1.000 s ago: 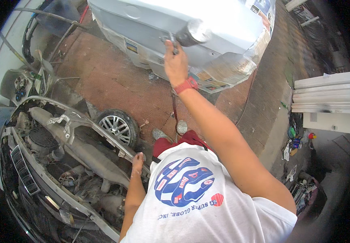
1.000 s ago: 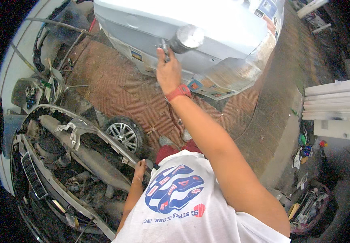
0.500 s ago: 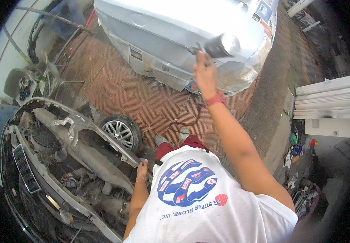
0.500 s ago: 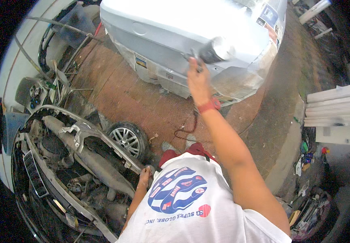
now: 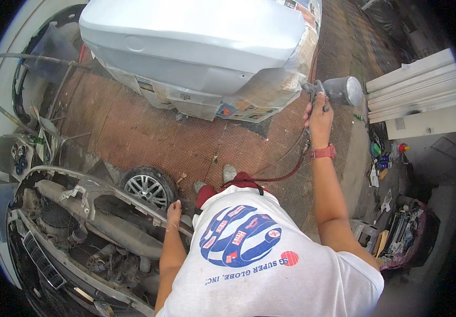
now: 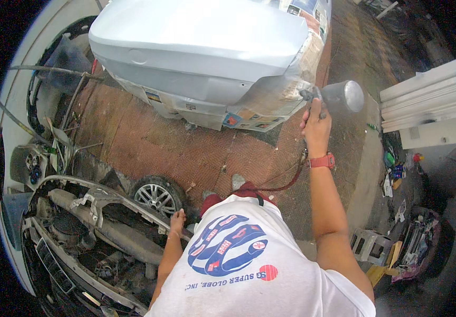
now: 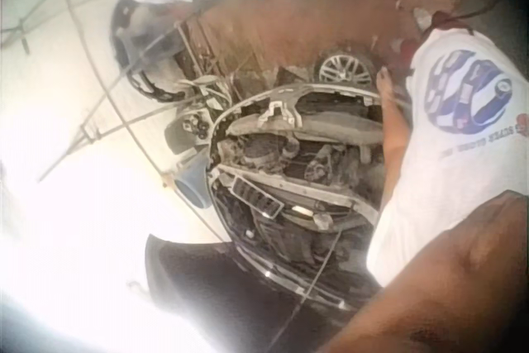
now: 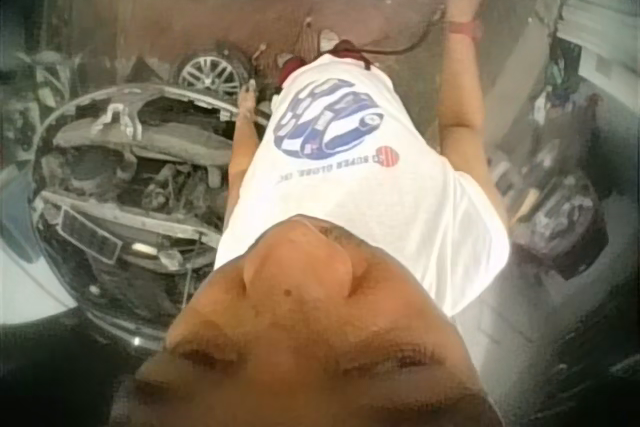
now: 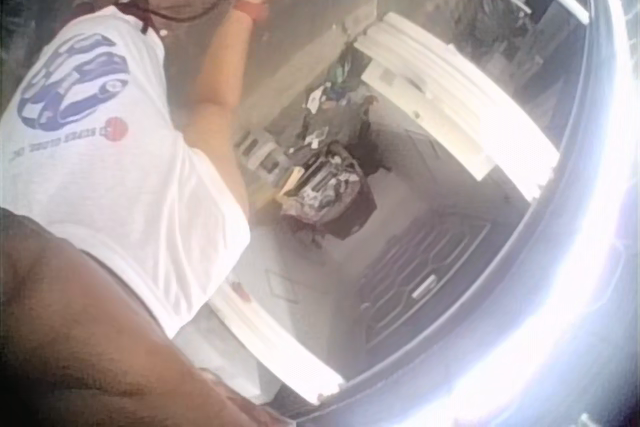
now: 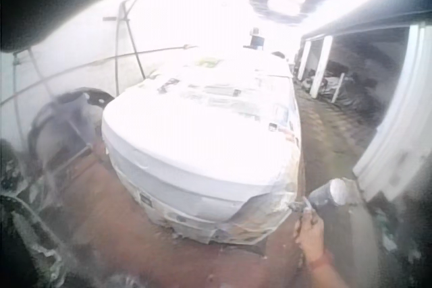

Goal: The person uses a spray gun to apply white paint to a car bumper and then to the hood of a vehicle. After finishing, the person walks to a cluttered area, sits on the floor, and handles paint cans and a phone.

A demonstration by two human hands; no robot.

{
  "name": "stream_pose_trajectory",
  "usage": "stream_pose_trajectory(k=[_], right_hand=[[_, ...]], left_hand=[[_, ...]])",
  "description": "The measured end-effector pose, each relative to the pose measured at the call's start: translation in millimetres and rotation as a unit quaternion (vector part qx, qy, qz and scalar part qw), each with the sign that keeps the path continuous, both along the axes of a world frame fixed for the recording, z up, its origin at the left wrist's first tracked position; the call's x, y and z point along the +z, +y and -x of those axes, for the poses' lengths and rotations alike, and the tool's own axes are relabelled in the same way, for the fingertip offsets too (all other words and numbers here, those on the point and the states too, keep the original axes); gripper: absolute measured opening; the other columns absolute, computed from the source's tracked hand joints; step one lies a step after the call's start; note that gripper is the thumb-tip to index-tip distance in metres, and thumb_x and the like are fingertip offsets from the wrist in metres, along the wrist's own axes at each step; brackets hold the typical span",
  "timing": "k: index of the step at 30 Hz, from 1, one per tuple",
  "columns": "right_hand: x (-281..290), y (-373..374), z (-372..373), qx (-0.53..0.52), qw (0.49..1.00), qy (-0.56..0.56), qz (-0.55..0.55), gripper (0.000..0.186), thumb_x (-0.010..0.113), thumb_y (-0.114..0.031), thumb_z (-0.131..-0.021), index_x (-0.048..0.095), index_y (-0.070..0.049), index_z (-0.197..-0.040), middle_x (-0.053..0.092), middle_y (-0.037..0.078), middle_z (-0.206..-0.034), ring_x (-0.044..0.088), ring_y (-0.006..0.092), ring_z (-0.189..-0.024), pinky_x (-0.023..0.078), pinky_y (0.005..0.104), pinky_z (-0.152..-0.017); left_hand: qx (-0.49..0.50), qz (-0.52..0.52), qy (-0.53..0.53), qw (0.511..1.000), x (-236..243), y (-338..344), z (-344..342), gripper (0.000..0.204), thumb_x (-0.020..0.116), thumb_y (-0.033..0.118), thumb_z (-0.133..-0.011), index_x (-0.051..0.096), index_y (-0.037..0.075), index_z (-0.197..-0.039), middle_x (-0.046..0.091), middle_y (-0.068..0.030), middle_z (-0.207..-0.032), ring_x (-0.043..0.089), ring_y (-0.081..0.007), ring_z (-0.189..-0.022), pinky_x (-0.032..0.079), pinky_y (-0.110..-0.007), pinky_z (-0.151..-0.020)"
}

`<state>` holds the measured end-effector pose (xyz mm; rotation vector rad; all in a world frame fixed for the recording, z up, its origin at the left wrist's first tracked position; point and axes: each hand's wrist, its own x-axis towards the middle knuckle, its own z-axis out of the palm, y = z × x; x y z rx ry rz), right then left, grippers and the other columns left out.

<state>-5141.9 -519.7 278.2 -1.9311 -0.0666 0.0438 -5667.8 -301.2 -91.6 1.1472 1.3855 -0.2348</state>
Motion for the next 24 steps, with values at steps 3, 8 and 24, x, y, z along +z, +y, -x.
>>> stream_pose_trajectory(k=[3, 8, 24], right_hand=[[8, 8, -12, -0.013, 0.999, -0.045, 0.004, 0.063, 0.046, -0.059, -0.115, 0.068, -0.001, -0.109, 0.061, 0.001, -0.073, 0.062, 0.0096, -0.056, 0.046, 0.0260, -0.043], [28, 48, -12, 0.047, 0.996, 0.033, -0.061, 0.056, 0.051, -0.059, -0.114, 0.066, -0.005, -0.109, 0.063, 0.000, -0.074, 0.060, 0.0088, -0.056, 0.045, 0.0248, -0.042], [-11, 300, 41, 0.303, 0.946, -0.104, -0.048, 0.067, 0.054, -0.064, -0.110, 0.069, 0.001, -0.115, 0.061, 0.002, -0.071, 0.061, 0.0121, -0.057, 0.050, 0.0309, -0.051]], left_hand=[[0.018, -0.024, -0.030, 0.999, 2, 5, -14, 0.050, 0.064, 0.052, -0.110, 0.070, 0.005, -0.122, 0.067, -0.0013, -0.095, 0.053, -0.0111, -0.069, 0.041, -0.030, -0.062], [0.031, -0.028, -0.023, 0.999, 10, -11, -13, 0.045, 0.067, 0.046, -0.109, 0.072, 0.003, -0.119, 0.061, 0.0015, -0.083, 0.052, -0.0080, -0.068, 0.041, -0.028, -0.061], [0.125, -0.004, 0.008, 0.992, -13, -94, 67, 0.044, 0.066, 0.049, -0.109, 0.067, 0.006, -0.098, 0.061, 0.0004, -0.082, 0.054, -0.0129, -0.075, 0.044, -0.032, -0.068]])
